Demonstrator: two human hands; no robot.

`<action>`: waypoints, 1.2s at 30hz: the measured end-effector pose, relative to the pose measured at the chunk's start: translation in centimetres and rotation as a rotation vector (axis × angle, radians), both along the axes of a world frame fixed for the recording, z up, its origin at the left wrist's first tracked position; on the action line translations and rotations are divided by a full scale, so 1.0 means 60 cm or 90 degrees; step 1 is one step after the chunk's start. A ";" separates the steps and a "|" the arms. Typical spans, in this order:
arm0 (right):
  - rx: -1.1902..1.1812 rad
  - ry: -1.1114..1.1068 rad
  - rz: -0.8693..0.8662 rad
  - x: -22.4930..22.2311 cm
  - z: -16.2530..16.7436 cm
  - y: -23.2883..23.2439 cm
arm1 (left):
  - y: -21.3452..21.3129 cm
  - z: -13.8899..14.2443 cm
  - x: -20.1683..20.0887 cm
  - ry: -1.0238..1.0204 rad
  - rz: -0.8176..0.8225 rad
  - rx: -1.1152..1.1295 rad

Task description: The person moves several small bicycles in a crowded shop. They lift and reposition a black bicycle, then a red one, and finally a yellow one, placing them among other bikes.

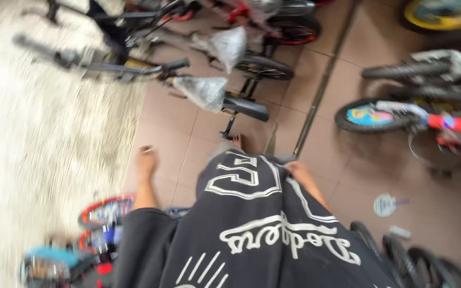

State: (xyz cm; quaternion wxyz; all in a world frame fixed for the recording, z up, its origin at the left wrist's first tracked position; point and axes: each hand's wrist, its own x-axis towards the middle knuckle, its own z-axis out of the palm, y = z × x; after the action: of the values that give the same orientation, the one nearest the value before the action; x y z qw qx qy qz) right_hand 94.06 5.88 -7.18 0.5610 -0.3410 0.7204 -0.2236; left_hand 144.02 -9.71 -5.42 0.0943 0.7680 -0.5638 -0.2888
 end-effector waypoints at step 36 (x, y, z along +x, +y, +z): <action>0.278 -0.017 -0.802 1.148 -0.117 0.072 | -0.602 -0.078 0.251 -0.471 -0.825 0.414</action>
State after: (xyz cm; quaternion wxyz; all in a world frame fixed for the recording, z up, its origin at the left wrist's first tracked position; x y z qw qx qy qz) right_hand 162.91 10.19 -14.22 0.3882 0.2696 0.8034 -0.3622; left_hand 159.07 -45.84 -10.13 -0.5116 0.3239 -0.7790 -0.1629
